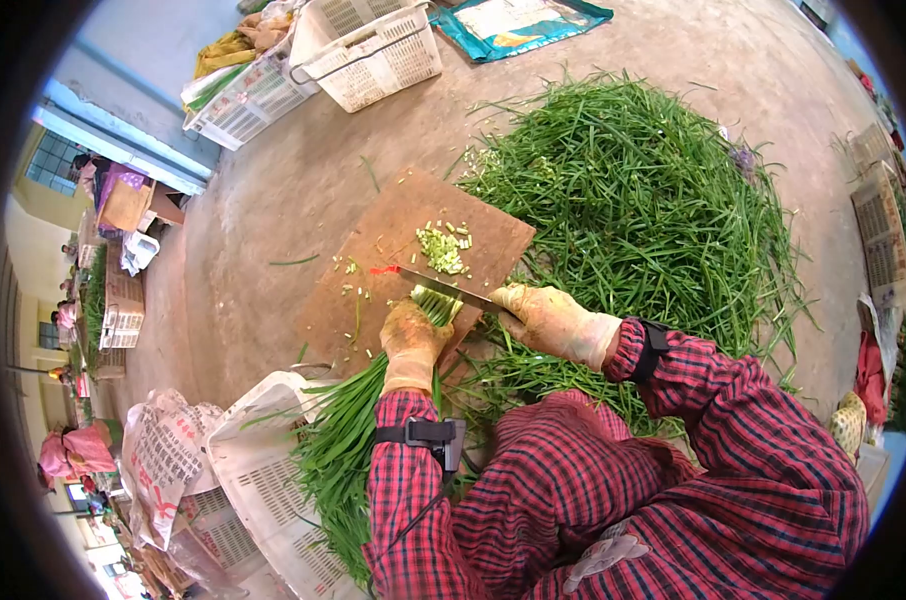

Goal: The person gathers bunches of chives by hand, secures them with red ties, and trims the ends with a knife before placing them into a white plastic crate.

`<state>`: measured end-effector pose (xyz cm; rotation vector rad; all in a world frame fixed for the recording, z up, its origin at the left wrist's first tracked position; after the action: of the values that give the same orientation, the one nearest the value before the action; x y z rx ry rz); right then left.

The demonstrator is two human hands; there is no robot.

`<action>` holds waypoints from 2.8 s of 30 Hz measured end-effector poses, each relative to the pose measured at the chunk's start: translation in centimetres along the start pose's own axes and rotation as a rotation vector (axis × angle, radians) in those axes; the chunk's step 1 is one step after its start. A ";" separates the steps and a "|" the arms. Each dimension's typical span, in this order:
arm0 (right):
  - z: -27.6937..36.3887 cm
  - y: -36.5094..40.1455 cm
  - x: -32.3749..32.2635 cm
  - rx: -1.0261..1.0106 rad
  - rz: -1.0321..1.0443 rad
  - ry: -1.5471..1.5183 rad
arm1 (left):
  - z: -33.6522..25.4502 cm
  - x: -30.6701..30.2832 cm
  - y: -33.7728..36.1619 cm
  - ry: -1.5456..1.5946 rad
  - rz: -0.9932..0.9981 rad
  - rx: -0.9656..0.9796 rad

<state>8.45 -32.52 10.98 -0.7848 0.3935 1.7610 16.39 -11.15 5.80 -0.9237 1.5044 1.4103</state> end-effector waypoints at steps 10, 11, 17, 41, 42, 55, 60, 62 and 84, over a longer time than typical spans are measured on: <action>-0.4 -2.3 2.3 0.020 0.318 0.308 | -0.2 -0.3 -0.1 0.031 0.031 -0.039; -0.1 -2.6 2.0 0.092 0.361 0.293 | 0.1 0.0 -0.1 0.057 0.050 -0.056; -2.0 -5.5 6.8 0.125 0.279 0.193 | 0.1 -0.5 0.4 0.165 -0.036 0.016; -8.5 -4.4 2.6 0.159 -0.193 0.317 | 0.8 -3.5 5.6 0.517 -0.175 0.170; -9.0 -4.3 2.7 0.185 -0.181 0.335 | 0.5 -5.2 7.2 0.569 -0.288 0.271; -0.1 -0.2 0.6 0.019 0.063 -0.166 | 1.5 -16.6 27.9 0.469 -0.870 0.334; 14.3 3.0 -0.3 0.324 0.947 -1.188 | -2.4 -19.1 33.3 0.286 -0.991 0.478; 20.3 4.9 -1.3 0.395 0.990 -1.670 | -3.9 -19.4 34.9 0.143 -0.995 0.546; 31.7 11.3 1.7 -0.132 0.709 -1.389 | 3.9 -3.4 45.6 1.824 -0.769 0.083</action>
<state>-12.24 -15.45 31.43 0.6870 -0.4566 2.5278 -24.28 -3.35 25.58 -2.6251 1.7927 -0.4335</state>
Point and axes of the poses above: each hand's wrist, its own y-axis away from the middle knuckle, its own x-axis out of the palm, z = x × y, the point moved 4 cm from there along -y, towards the middle knuckle, and after that the axes turned 1 degree about z, right-handed, at the moved point
